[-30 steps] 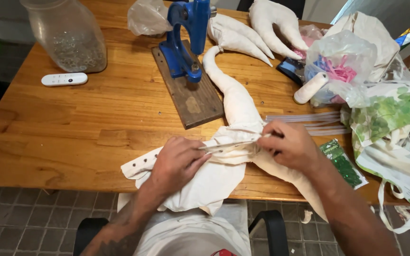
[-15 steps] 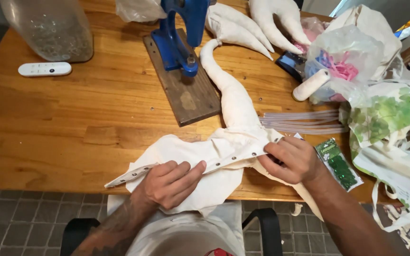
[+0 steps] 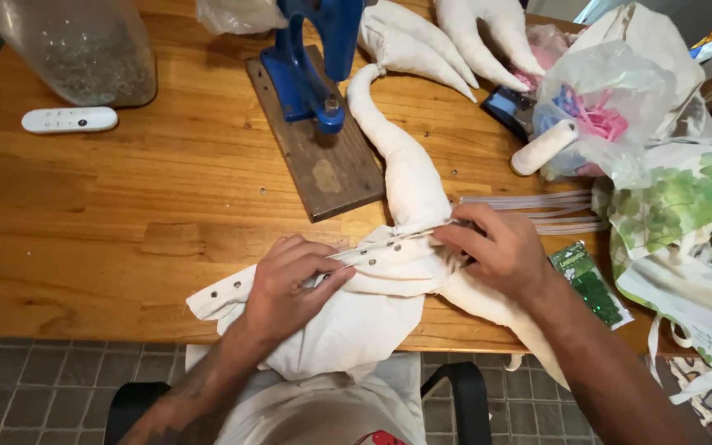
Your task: Assembling a fabric strip with snaps onto a stuffed horn prop using a small hand tool
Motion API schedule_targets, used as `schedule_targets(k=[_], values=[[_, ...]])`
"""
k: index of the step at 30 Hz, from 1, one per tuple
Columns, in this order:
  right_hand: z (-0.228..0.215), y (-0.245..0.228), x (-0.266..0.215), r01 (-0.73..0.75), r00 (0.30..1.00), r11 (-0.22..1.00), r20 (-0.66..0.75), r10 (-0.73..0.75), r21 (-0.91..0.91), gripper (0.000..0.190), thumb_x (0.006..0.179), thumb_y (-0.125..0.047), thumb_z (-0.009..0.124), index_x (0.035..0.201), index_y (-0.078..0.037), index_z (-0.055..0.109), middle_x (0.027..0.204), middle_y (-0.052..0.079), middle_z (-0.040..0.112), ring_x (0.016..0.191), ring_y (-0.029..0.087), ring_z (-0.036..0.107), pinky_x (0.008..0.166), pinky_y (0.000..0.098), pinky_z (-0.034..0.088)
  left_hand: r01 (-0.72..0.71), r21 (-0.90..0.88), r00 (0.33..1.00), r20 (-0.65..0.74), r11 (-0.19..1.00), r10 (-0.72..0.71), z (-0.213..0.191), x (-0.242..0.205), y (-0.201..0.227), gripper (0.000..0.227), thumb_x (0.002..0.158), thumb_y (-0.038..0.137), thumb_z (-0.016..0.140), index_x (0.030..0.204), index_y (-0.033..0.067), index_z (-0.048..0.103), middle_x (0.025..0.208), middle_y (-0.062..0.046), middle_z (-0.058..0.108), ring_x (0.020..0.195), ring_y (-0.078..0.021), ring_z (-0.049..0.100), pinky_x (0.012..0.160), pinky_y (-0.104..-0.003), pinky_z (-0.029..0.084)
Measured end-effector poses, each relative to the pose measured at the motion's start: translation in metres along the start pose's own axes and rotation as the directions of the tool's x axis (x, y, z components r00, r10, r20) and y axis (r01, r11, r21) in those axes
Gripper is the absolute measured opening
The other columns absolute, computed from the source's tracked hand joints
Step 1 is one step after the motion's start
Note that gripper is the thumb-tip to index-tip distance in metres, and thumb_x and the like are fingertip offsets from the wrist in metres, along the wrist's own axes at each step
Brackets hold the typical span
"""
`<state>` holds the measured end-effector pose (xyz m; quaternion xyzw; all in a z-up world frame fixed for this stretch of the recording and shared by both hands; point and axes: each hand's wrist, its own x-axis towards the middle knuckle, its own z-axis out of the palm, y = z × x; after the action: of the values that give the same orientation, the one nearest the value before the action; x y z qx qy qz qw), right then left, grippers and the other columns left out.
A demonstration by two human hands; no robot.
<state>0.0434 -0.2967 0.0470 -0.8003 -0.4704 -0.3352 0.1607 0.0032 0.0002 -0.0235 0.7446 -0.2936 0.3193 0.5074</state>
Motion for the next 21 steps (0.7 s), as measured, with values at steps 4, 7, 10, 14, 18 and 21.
schedule_targets(k=[4, 7, 10, 14, 18, 21], values=[[0.004, -0.001, 0.008, 0.007, 1.0, 0.999, 0.017, -0.006, -0.042, 0.003, 0.096, -0.009, 0.071, 0.098, -0.008, 0.07, 0.095, 0.013, 0.065, 0.052, 0.027, 0.061, 0.056, 0.0372, 0.054, 0.031, 0.006, 0.999, -0.006, 0.999, -0.031, -0.002, 0.001, 0.004, 0.006, 0.086, 0.017, 0.083, 0.085, 0.0133, 0.079, 0.085, -0.004, 0.077, 0.068, -0.0266, 0.066, 0.063, -0.036, 0.048], [0.008, 0.009, -0.008, -0.048, 0.998, 0.998, 0.041, 0.046, 0.042, 0.012, 0.092, -0.017, 0.074, 0.096, -0.008, 0.067, 0.1, 0.013, 0.067, 0.058, 0.031, 0.065, 0.058, 0.0418, 0.054, 0.005, 0.033, 1.0, 0.006, 0.999, -0.005, -0.004, 0.0, 0.003, 0.007, 0.084, 0.016, 0.085, 0.086, 0.0127, 0.079, 0.087, -0.005, 0.077, 0.07, -0.027, 0.066, 0.064, -0.037, 0.049], [-0.003, 0.006, -0.01, -0.081, 0.996, 0.993, 0.036, 0.078, 0.085, 0.021, 0.098, -0.029, 0.068, 0.092, -0.009, 0.067, 0.096, 0.01, 0.072, 0.059, 0.027, 0.068, 0.058, 0.0364, 0.055, -0.039, 0.08, 0.998, 0.055, 0.996, 0.034, -0.009, 0.0, 0.008, 0.009, 0.083, 0.014, 0.084, 0.089, 0.0136, 0.079, 0.089, -0.005, 0.076, 0.072, -0.0273, 0.067, 0.065, -0.039, 0.048], [-0.012, 0.004, -0.023, -0.042, 0.998, 0.994, 0.059, 0.036, 0.1, 0.017, 0.098, -0.027, 0.068, 0.088, -0.013, 0.066, 0.094, 0.008, 0.073, 0.057, 0.025, 0.067, 0.055, 0.0335, 0.054, -0.163, 0.161, 0.986, 0.074, 0.974, 0.152, -0.015, 0.001, 0.017, 0.007, 0.087, 0.014, 0.079, 0.094, 0.0118, 0.078, 0.094, -0.007, 0.076, 0.074, -0.0274, 0.067, 0.066, -0.038, 0.048], [-0.021, -0.003, -0.03, 0.187, 0.978, 0.982, 0.098, -0.183, -0.034, 0.018, 0.092, -0.015, 0.073, 0.08, -0.003, 0.065, 0.089, 0.016, 0.076, 0.067, 0.02, 0.073, 0.054, 0.0357, 0.06, -0.392, 0.329, 0.913, 0.255, 0.859, 0.319, -0.028, -0.001, 0.029, 0.008, 0.099, 0.01, 0.071, 0.097, 0.0031, 0.067, 0.11, -0.012, 0.071, 0.083, -0.0276, 0.062, 0.068, -0.038, 0.042], [-0.02, -0.005, -0.04, 0.293, 0.955, 0.951, 0.092, -0.284, -0.105, 0.024, 0.094, -0.017, 0.073, 0.078, -0.005, 0.059, 0.096, 0.02, 0.076, 0.06, 0.017, 0.068, 0.048, 0.0325, 0.055, -0.451, 0.349, 0.886, 0.282, 0.821, 0.367, -0.029, -0.011, 0.025, 0.006, 0.101, 0.009, 0.069, 0.098, 0.004, 0.066, 0.114, -0.012, 0.072, 0.085, -0.0264, 0.065, 0.071, -0.038, 0.045]])
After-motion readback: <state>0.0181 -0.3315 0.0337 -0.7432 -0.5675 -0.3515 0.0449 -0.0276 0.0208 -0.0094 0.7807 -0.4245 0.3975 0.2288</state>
